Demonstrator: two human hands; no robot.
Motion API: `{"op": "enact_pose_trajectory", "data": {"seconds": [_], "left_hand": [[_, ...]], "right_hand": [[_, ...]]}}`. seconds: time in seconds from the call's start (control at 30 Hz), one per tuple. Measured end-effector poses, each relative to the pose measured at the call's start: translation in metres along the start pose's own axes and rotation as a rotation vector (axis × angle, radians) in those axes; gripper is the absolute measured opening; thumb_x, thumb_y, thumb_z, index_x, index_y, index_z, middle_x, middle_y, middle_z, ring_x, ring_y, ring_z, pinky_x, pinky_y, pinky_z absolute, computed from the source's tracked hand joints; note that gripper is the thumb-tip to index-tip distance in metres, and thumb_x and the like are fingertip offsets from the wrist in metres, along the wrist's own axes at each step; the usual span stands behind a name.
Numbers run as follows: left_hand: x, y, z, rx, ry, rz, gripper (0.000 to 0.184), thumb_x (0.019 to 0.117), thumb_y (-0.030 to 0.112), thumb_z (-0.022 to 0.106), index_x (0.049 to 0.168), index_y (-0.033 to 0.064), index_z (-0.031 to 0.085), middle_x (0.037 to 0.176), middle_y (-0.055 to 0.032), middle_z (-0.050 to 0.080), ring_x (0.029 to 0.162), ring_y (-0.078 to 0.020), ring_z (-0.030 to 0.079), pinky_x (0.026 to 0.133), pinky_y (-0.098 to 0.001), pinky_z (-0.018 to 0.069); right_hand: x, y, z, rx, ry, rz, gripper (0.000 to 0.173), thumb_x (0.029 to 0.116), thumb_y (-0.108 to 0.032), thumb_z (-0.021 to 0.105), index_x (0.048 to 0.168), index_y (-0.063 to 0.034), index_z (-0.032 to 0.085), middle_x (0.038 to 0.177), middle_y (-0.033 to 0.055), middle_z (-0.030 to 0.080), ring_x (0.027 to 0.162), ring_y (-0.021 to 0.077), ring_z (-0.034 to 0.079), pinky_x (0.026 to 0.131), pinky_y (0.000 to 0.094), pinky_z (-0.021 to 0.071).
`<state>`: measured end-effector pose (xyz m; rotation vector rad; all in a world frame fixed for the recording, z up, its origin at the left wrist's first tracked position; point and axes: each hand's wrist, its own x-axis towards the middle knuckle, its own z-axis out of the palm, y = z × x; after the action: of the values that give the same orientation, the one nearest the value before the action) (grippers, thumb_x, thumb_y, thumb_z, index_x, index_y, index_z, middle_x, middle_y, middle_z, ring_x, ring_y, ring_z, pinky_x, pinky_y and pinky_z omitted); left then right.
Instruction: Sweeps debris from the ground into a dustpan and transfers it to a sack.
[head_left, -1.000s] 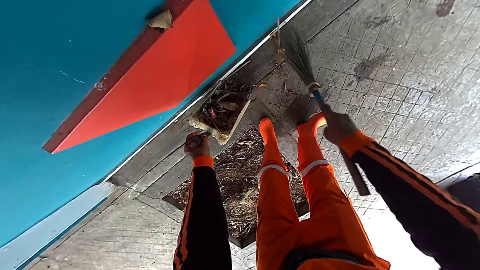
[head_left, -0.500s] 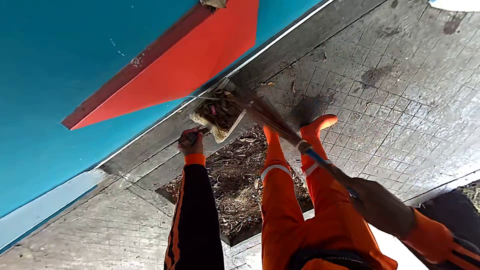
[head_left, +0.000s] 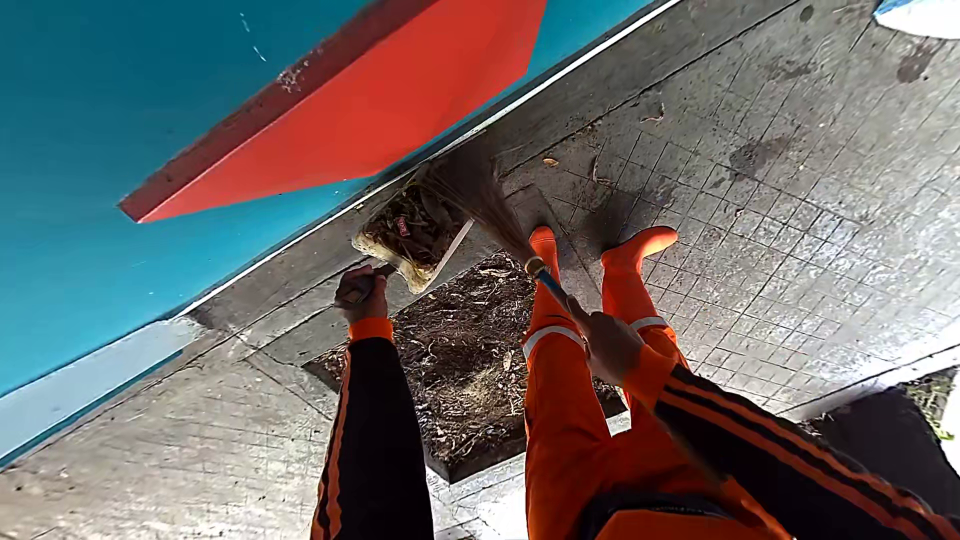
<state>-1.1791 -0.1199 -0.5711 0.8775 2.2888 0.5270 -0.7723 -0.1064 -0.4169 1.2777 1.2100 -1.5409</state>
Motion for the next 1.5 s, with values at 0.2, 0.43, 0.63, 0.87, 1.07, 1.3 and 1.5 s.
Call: {"op": "enact_pose_trajectory", "data": {"seconds": [0.2,0.43,0.63,0.87,1.07,1.3,1.5], "left_hand": [[-0.008,-0.006,-0.012,-0.087,-0.046,0.070,0.041,0.0805,-0.009,0.074,0.119,-0.0116,0.061,0.114,-0.0193,0.069,0.106,-0.0165,0.066,0.096,-0.0326,0.0534],[-0.005,-0.012,0.005,-0.062,-0.249,0.240,0.041,0.0794,0.000,0.075,0.117,-0.0104,0.063,0.119,-0.0207,0.069,0.113,-0.0194,0.066,0.102,-0.0369,0.0517],[-0.004,0.016,0.048,-0.047,-0.321,0.250,0.037,0.0813,-0.002,0.075,0.116,-0.0080,0.064,0.120,-0.0192,0.069,0.115,-0.0212,0.066,0.104,-0.0398,0.0512],[0.004,0.043,0.069,-0.024,-0.375,0.300,0.033,0.0825,-0.001,0.074,0.114,-0.0074,0.065,0.128,-0.0229,0.067,0.126,-0.0289,0.062,0.110,-0.0459,0.0482],[0.002,0.053,0.079,0.030,-0.371,0.267,0.039,0.0830,-0.001,0.077,0.120,-0.0051,0.065,0.131,-0.0210,0.065,0.130,-0.0282,0.058,0.111,-0.0444,0.0460],[-0.022,0.092,0.090,-0.107,-0.321,0.244,0.040,0.0782,-0.008,0.077,0.116,-0.0080,0.065,0.123,-0.0203,0.068,0.119,-0.0226,0.063,0.104,-0.0391,0.0511],[-0.082,0.159,0.084,-0.372,-0.309,0.115,0.040,0.0790,-0.010,0.070,0.118,-0.0072,0.059,0.117,-0.0185,0.066,0.100,-0.0212,0.068,0.076,-0.0357,0.0613]], "right_hand": [[-0.109,0.104,0.029,0.279,0.323,-0.078,0.081,0.0858,-0.004,0.067,0.161,-0.0170,0.039,0.109,0.0204,0.073,0.089,0.0351,0.071,0.082,0.0560,0.0571],[-0.053,0.191,-0.030,0.607,0.591,0.411,0.077,0.0939,-0.007,0.068,0.162,-0.0143,0.033,0.106,0.0282,0.066,0.075,0.0383,0.066,0.069,0.0586,0.0547],[0.008,0.083,-0.004,0.476,0.229,0.138,0.075,0.0902,-0.004,0.065,0.160,-0.0154,0.039,0.128,0.0248,0.064,0.112,0.0398,0.065,0.096,0.0593,0.0518],[-0.094,0.125,0.049,0.640,0.373,0.108,0.081,0.0883,-0.006,0.070,0.161,-0.0190,0.038,0.120,0.0190,0.070,0.094,0.0304,0.070,0.085,0.0514,0.0573],[-0.023,0.109,0.035,0.620,0.279,0.145,0.084,0.0910,-0.006,0.066,0.165,-0.0168,0.027,0.131,0.0216,0.066,0.113,0.0374,0.067,0.099,0.0574,0.0515],[-0.121,0.144,0.066,0.556,0.291,-0.002,0.080,0.0901,-0.007,0.065,0.163,-0.0221,0.035,0.117,0.0206,0.071,0.099,0.0360,0.070,0.091,0.0562,0.0548],[-0.250,0.268,0.149,0.534,0.634,0.162,0.082,0.0848,0.000,0.071,0.159,-0.0159,0.042,0.117,0.0246,0.072,0.098,0.0453,0.071,0.088,0.0656,0.0545]]}}
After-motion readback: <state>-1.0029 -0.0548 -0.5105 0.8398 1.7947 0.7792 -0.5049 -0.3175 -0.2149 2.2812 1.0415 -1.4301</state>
